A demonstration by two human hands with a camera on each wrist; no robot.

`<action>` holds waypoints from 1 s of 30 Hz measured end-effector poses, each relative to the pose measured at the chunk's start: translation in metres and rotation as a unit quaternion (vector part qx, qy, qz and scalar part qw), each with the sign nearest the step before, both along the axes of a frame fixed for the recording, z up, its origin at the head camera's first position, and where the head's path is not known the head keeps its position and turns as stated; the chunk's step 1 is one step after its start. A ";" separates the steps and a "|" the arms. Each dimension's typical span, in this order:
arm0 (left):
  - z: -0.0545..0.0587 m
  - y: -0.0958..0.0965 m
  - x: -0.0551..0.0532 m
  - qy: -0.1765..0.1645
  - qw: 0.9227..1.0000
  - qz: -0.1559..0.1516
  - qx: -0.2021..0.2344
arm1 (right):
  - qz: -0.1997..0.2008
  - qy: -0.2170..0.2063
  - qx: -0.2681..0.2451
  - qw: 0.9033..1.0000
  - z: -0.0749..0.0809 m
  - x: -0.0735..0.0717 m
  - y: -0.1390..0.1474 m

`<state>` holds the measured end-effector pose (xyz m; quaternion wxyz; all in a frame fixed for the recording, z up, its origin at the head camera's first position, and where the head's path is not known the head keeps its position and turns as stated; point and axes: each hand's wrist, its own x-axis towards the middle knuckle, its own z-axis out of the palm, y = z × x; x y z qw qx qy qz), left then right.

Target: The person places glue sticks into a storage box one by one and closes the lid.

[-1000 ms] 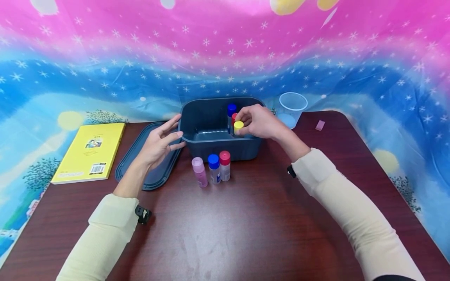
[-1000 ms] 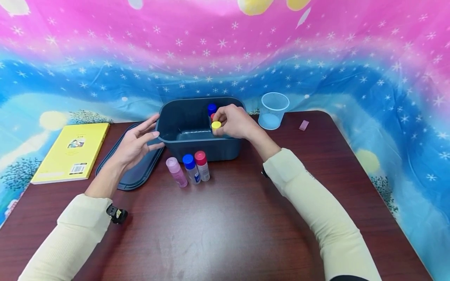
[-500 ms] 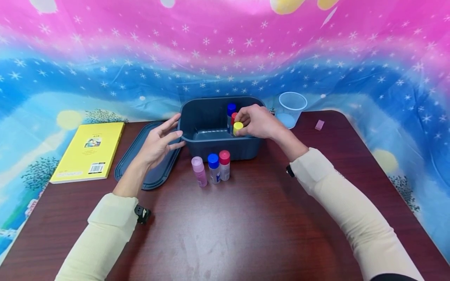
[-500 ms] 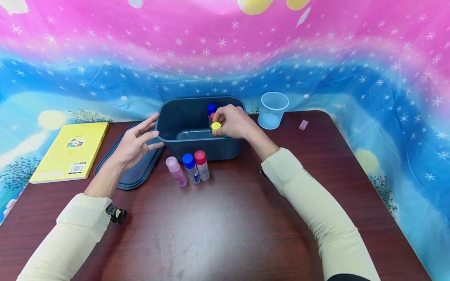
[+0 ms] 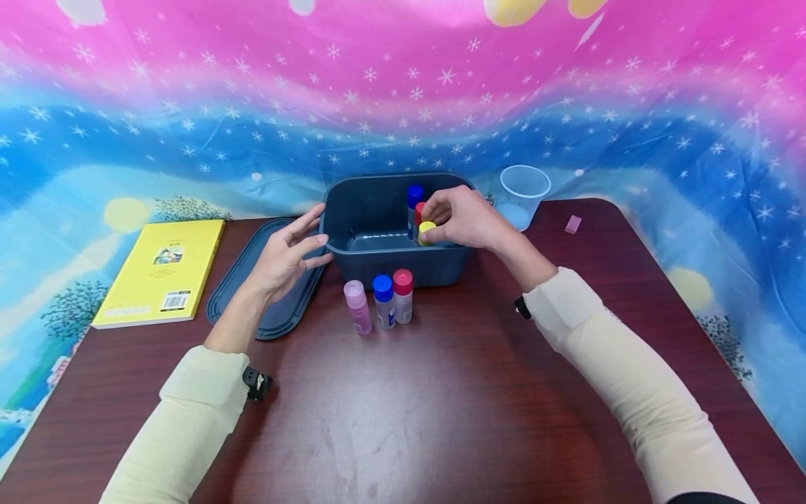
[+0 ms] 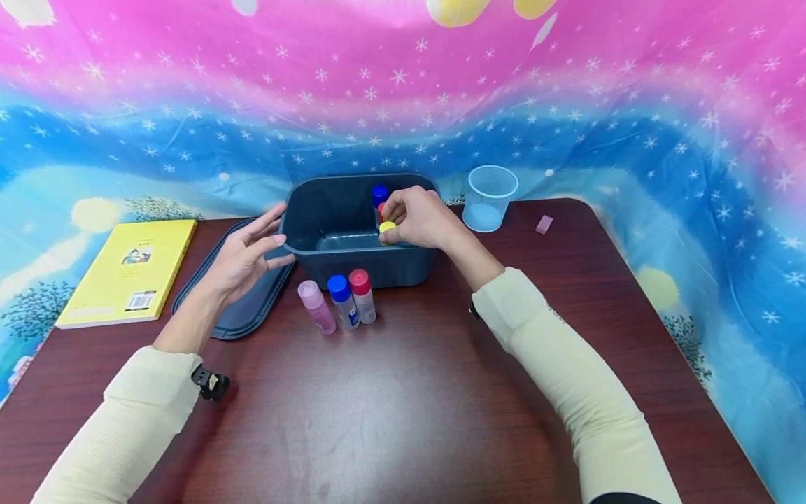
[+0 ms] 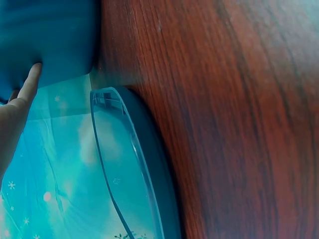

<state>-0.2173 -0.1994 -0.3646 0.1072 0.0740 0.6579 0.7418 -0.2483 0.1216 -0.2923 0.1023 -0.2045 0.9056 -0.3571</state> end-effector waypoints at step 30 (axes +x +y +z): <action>0.006 -0.021 0.023 0.105 0.991 0.038 -0.079 | -0.052 0.061 -0.109 0.991 0.011 0.006 0.037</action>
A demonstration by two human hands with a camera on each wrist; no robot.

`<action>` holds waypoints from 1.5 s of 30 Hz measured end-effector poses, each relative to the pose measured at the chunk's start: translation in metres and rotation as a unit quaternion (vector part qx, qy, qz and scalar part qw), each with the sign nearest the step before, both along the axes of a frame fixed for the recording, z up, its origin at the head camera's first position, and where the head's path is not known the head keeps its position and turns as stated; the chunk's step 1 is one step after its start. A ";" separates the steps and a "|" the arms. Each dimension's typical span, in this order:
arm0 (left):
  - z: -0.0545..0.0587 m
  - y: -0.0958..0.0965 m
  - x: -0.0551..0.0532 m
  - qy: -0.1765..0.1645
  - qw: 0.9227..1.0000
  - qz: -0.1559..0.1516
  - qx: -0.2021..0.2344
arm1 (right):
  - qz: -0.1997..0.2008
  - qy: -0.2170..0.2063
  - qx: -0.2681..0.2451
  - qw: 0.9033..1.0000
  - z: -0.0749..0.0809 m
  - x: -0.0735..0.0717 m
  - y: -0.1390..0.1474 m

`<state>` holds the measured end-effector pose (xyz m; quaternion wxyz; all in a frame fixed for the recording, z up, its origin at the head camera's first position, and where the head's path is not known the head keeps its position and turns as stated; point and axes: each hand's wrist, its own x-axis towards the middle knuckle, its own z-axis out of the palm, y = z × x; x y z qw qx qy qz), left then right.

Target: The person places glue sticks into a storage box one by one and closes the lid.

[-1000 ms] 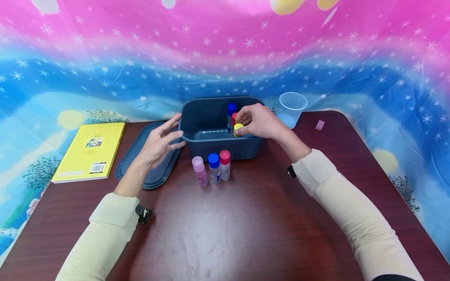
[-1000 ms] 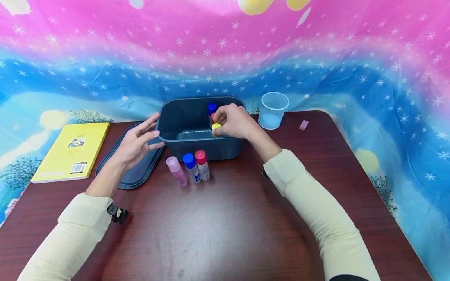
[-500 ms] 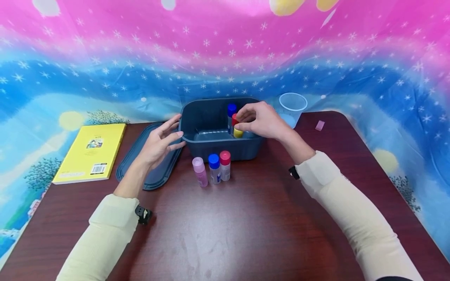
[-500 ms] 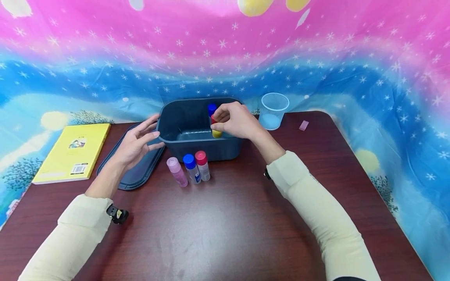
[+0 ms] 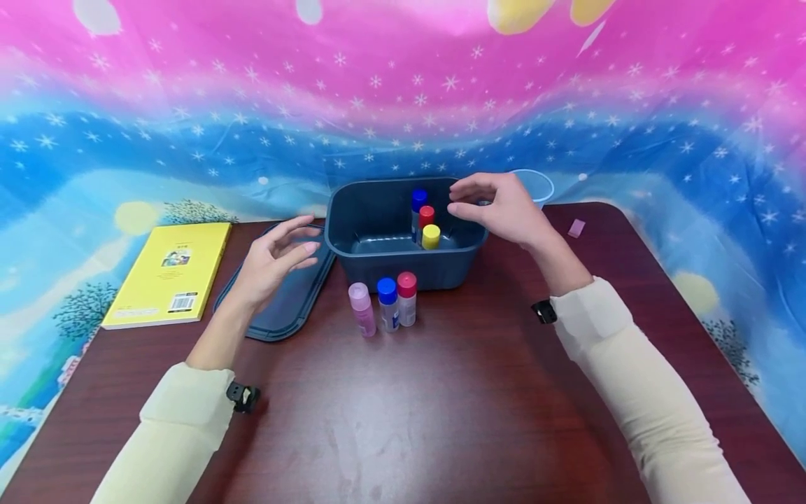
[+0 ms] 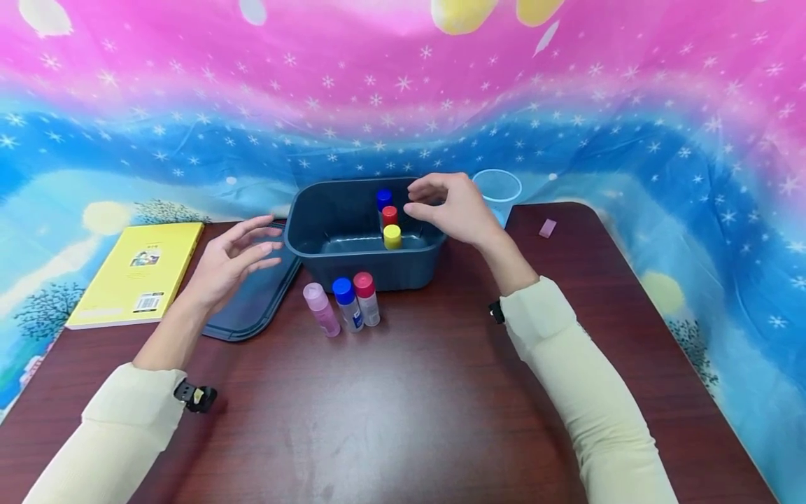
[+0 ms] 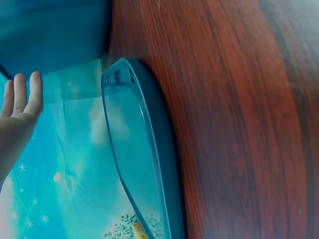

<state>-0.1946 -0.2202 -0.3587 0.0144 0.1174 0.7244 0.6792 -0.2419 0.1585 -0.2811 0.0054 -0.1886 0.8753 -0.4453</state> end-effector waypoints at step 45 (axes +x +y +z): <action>0.007 0.028 0.013 -0.007 0.964 -0.227 -0.136 | -0.055 -0.235 -0.261 0.934 -0.041 -0.040 0.048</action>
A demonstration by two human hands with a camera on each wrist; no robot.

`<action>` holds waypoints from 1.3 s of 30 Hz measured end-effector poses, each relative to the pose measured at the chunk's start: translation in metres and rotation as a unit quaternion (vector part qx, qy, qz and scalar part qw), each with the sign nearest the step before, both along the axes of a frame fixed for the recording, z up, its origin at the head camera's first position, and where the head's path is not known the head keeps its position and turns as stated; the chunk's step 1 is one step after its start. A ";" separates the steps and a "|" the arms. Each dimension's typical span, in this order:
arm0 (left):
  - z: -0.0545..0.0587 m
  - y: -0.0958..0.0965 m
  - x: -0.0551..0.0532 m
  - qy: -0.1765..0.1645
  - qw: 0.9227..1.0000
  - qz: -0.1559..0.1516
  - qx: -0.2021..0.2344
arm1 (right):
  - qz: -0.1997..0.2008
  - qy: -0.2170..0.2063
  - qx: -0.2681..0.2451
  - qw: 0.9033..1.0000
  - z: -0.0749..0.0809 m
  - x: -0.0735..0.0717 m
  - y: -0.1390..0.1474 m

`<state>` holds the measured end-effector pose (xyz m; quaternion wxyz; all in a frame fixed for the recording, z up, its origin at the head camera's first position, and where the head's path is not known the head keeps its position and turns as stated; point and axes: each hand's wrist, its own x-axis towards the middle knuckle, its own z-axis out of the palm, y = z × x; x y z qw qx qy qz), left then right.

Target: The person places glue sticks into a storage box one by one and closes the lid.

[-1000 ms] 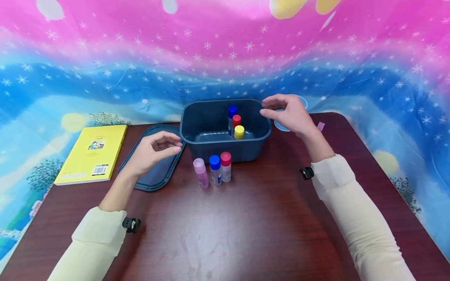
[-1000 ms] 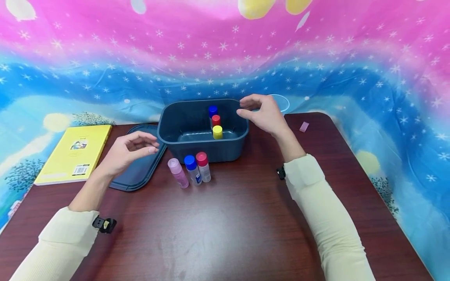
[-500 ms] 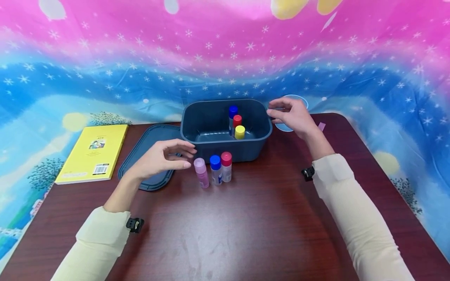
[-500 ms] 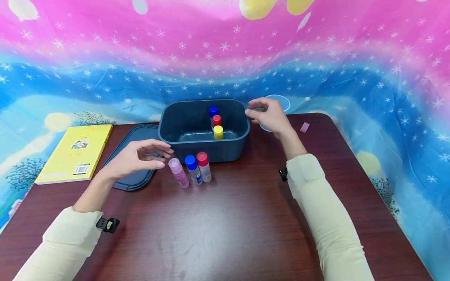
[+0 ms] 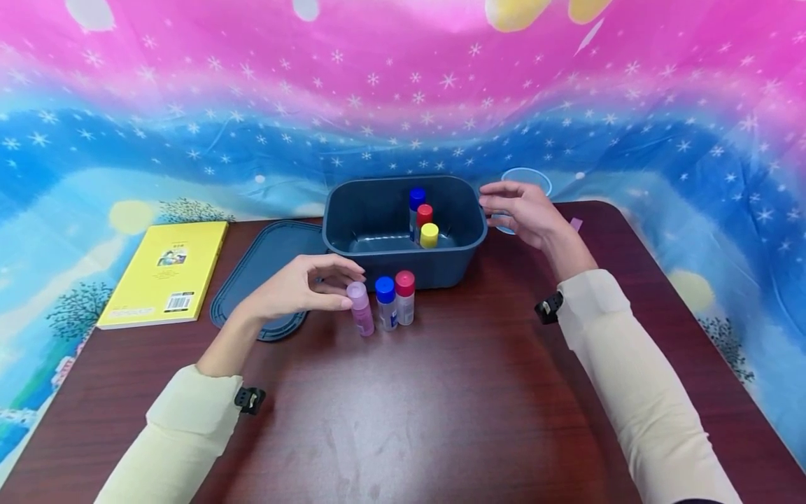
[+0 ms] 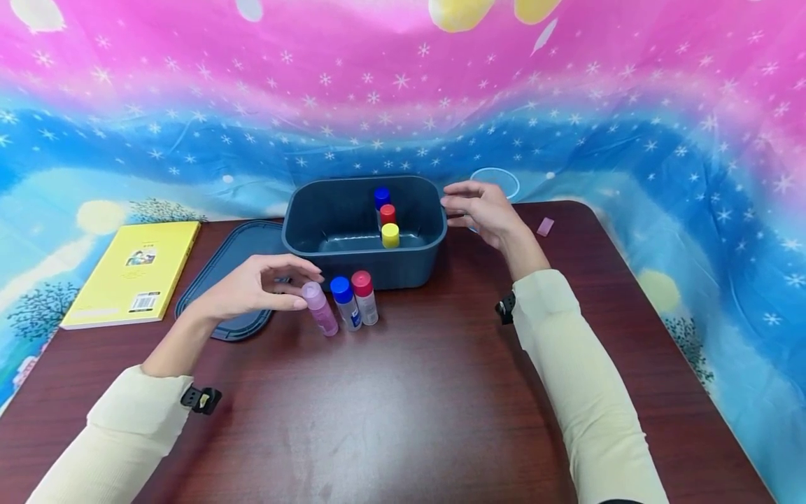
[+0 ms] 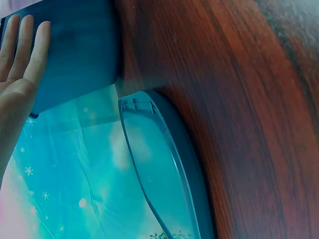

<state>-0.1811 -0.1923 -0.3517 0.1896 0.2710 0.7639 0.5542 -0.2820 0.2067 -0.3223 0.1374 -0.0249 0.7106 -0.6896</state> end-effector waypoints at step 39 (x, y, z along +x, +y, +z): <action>0.037 -0.011 -0.001 0.087 0.995 0.041 -0.006 | 0.005 -0.038 0.030 0.999 0.007 -0.003 -0.002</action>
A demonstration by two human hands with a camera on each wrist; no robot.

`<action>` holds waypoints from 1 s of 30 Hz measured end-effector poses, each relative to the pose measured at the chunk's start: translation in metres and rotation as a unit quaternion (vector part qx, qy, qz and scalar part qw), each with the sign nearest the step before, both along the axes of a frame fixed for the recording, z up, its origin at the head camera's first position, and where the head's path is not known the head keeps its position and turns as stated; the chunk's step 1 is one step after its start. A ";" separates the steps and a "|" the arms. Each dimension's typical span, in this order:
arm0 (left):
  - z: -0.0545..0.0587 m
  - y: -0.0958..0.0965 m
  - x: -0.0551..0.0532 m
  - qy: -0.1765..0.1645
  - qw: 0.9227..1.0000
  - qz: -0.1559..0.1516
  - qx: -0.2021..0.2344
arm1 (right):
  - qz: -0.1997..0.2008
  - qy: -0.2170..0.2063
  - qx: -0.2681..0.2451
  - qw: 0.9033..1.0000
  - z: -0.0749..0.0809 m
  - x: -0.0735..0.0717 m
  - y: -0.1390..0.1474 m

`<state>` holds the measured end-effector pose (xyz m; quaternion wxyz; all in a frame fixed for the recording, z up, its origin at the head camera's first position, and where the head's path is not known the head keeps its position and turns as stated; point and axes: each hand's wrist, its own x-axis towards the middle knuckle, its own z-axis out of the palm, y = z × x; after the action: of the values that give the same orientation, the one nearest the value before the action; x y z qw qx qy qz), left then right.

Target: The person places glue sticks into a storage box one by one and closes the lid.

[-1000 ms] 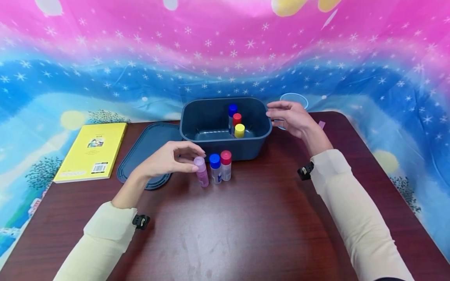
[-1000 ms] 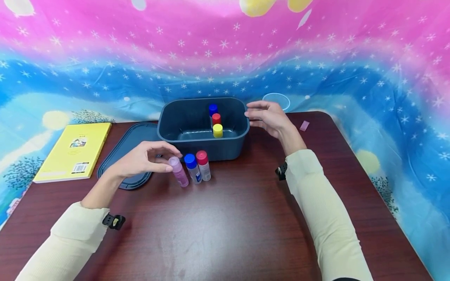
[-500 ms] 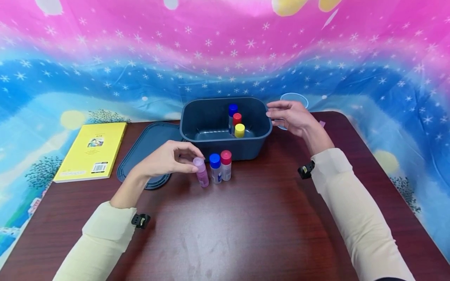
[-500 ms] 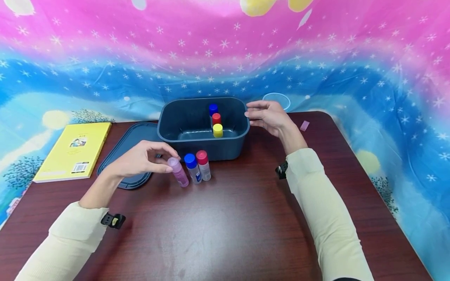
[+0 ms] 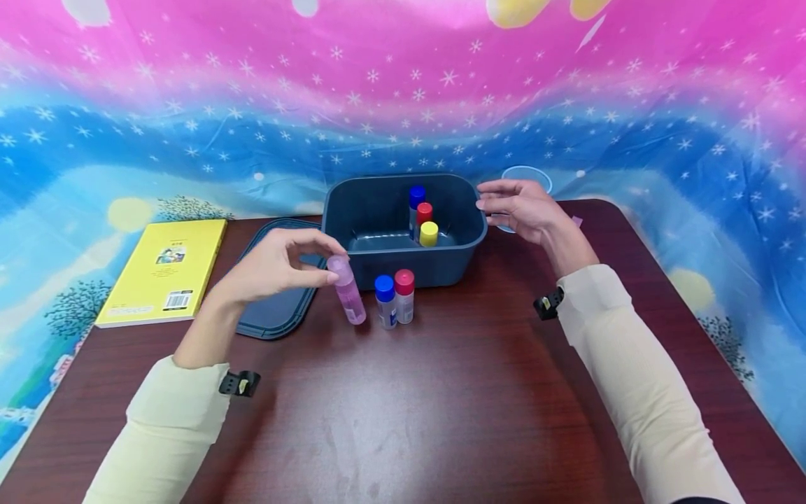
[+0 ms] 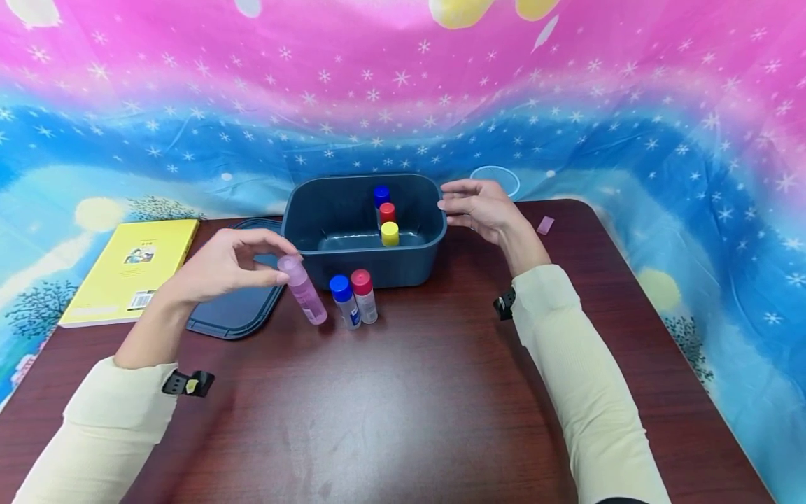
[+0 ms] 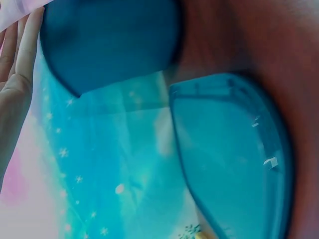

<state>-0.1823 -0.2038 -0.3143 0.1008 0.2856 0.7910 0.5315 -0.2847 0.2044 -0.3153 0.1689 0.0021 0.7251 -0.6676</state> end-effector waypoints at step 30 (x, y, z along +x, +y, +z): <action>0.022 -0.014 -0.020 0.007 0.915 0.064 0.399 | 0.019 -0.002 0.027 0.999 0.002 -0.001 0.001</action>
<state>-0.2025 -0.2178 -0.2919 -0.0609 0.2546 0.5307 0.8061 -0.2856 0.2049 -0.3128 0.1823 -0.0058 0.7422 -0.6449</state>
